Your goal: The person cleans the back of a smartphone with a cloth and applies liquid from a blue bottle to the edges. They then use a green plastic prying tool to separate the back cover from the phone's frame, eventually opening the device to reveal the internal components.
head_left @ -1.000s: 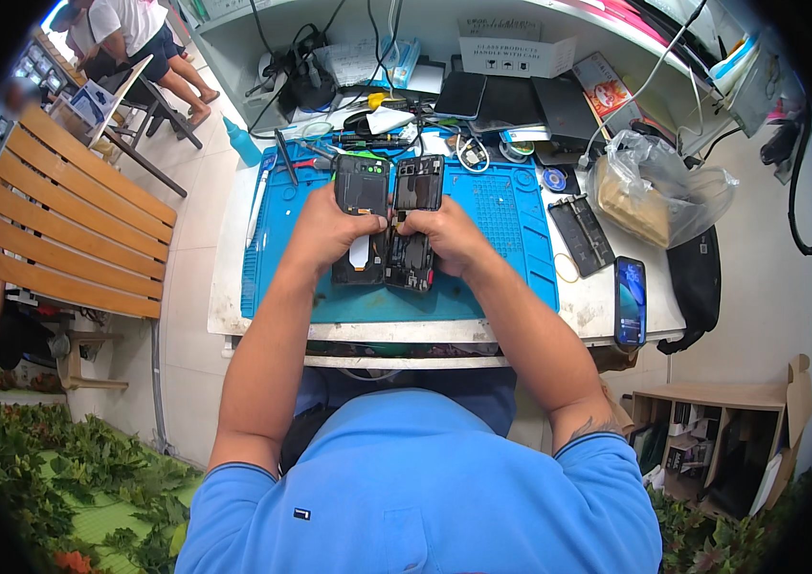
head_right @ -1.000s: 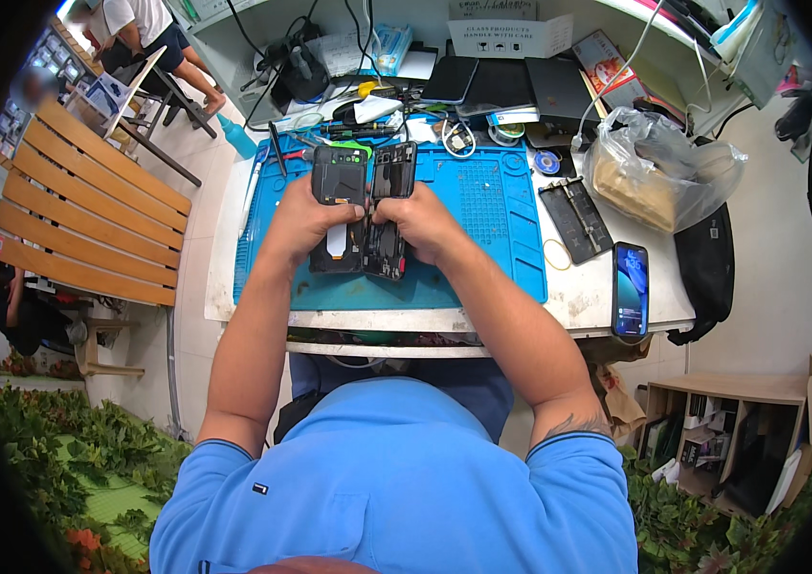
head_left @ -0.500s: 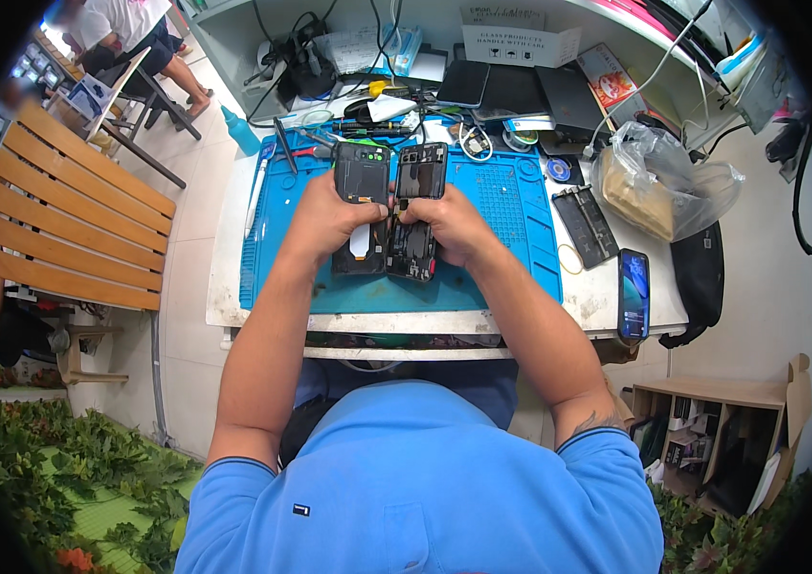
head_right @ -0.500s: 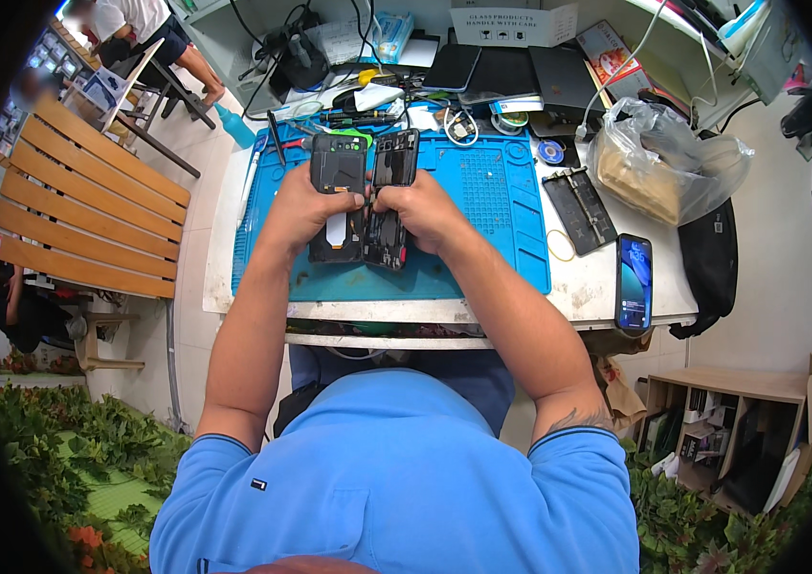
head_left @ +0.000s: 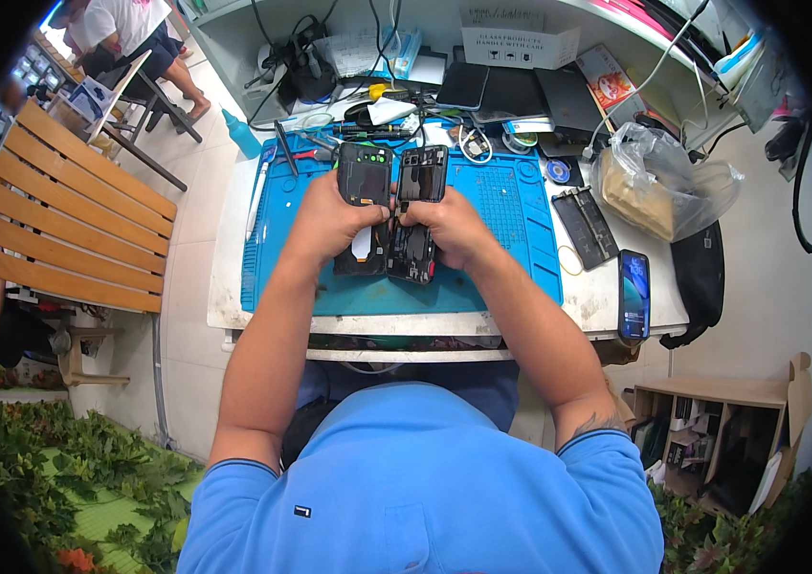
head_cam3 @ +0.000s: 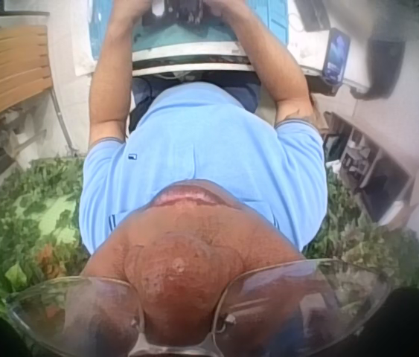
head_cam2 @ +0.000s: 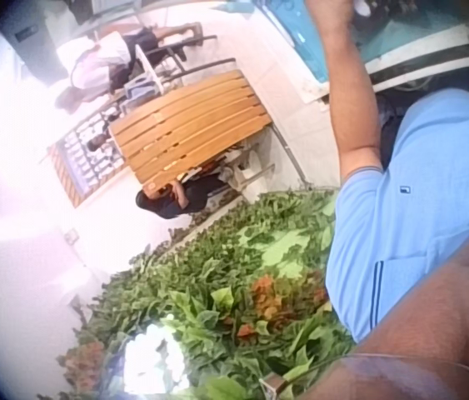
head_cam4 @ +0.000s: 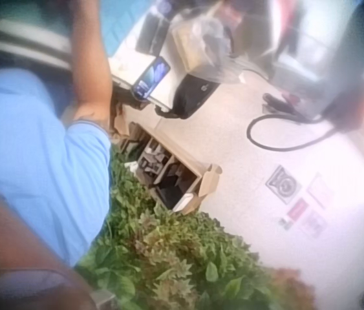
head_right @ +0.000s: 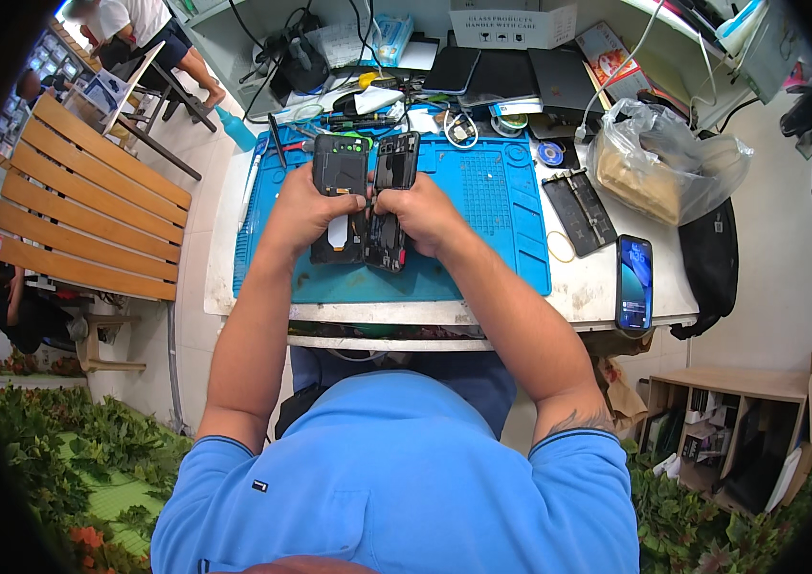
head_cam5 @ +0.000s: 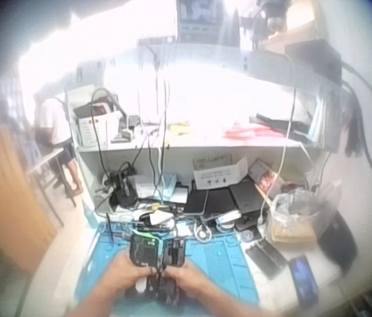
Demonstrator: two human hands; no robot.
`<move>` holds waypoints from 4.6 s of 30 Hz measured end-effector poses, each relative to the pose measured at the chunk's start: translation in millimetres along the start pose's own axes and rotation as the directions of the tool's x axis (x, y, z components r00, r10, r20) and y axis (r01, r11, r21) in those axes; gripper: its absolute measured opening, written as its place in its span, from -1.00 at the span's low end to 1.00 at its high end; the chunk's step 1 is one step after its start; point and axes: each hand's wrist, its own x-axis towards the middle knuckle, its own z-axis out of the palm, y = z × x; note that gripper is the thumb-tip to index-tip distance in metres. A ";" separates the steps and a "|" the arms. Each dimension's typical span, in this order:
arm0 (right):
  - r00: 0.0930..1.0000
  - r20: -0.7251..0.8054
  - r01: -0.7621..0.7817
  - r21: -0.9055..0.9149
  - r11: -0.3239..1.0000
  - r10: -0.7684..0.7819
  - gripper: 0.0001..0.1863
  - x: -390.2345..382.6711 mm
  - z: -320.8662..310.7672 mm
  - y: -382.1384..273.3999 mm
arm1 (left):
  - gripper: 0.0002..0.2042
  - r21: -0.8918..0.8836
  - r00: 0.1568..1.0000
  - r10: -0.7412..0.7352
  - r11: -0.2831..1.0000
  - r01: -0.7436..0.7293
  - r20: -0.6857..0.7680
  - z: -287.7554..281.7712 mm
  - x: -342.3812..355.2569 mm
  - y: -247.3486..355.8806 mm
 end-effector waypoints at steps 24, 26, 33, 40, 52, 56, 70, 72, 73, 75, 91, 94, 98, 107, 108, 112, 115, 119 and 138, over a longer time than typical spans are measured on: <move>0.998 0.062 -0.001 -0.053 0.999 0.004 -0.76 -0.1 -3.7 -1.5 | -0.67 0.152 0.999 0.035 0.988 -0.034 -0.001 0.7 2.3 7.1; 0.997 0.072 -0.033 -0.046 0.998 0.036 -0.76 -3.0 -1.4 -5.6 | -0.66 0.186 0.999 0.039 0.982 -0.041 0.009 0.3 3.0 8.6; 0.995 0.090 -0.030 -0.011 1.000 0.031 -0.75 -1.3 -3.7 -4.7 | -0.66 0.264 0.996 0.070 0.961 -0.084 0.061 -4.0 4.7 10.5; 0.989 0.139 -0.061 0.044 0.997 0.054 -0.74 0.2 -9.6 -8.5 | -0.65 0.188 0.995 0.055 0.980 -0.071 0.087 -8.5 7.1 5.9; 0.993 0.097 -0.096 0.294 0.951 0.070 -0.37 2.2 -7.0 -21.6 | -0.69 -0.137 0.991 -0.132 0.981 0.135 0.035 -6.4 -14.7 17.2; 0.996 0.008 -0.089 0.212 0.973 0.089 -0.16 5.8 -7.2 -18.7 | -0.69 -0.292 0.987 -0.161 0.943 0.162 0.028 -7.8 -23.0 14.8; 0.990 -0.101 -0.132 -0.475 0.870 0.094 0.14 -2.1 -4.2 -24.3 | -0.62 -0.626 0.974 -0.224 0.763 0.162 -0.020 12.4 -88.1 -21.5; 0.997 -0.013 -0.070 -0.603 0.795 0.078 0.09 -3.3 -5.5 -23.6 | -0.59 -0.642 0.972 -0.231 0.751 0.152 -0.040 18.9 -99.4 -24.1; 0.998 0.017 -0.035 -0.645 0.763 0.060 0.08 -1.8 -7.3 -21.3 | -0.59 -0.637 0.970 -0.240 0.754 0.159 -0.041 21.3 -103.8 -23.8; 0.996 0.086 0.041 -0.720 0.693 0.030 0.07 2.8 -9.1 -18.2 | -0.58 -0.626 0.965 -0.256 0.761 0.171 -0.048 24.8 -111.2 -23.5; 0.971 0.070 0.097 -0.989 0.110 -0.227 -0.53 -31.6 5.1 -47.7 | -0.48 -0.584 0.956 -0.291 0.783 0.214 -0.041 37.3 -123.3 -23.8; 0.875 0.229 0.289 -0.954 0.080 -0.426 -0.56 -48.9 -4.3 -41.5 | -0.45 -0.585 0.959 -0.280 0.785 0.205 -0.039 38.9 -123.7 -19.2; 0.864 0.364 0.407 -0.911 0.059 -0.347 -0.58 -110.8 16.8 -37.0 | -0.42 -0.595 0.964 -0.264 0.778 0.203 -0.017 36.1 -125.1 -21.1; 0.673 0.542 0.563 -0.816 -0.127 -0.502 -0.64 -143.8 11.4 28.6 | -0.43 -0.599 0.966 -0.247 0.786 0.153 -0.078 45.8 -131.4 -15.8; 0.667 0.537 0.563 -0.817 -0.122 -0.516 -0.65 -144.3 10.1 32.8 | -0.42 -0.586 0.965 -0.246 0.796 0.151 -0.085 45.6 -132.8 -16.8; 0.620 0.523 0.560 -0.817 -0.138 -0.585 -0.67 -145.6 8.1 40.6 | -0.40 -0.564 0.968 -0.231 0.814 0.138 -0.098 39.6 -135.0 -18.0; 0.600 0.504 0.545 -0.826 -0.143 -0.621 -0.61 -146.2 2.4 46.0 | -0.40 -0.589 0.965 -0.240 0.798 0.132 -0.108 23.9 -132.9 -15.5; 0.587 0.505 0.532 -0.830 -0.168 -0.633 -0.66 -148.1 -0.8 45.2 | -0.51 -0.487 0.979 -0.161 0.869 0.081 -0.124 -0.1 -119.9 -31.6; 0.670 0.449 0.568 -0.823 0.019 -0.591 -0.50 -149.9 -23.9 15.7 | -0.63 0.183 0.961 0.265 0.951 -0.248 -0.076 -38.2 -91.6 -36.0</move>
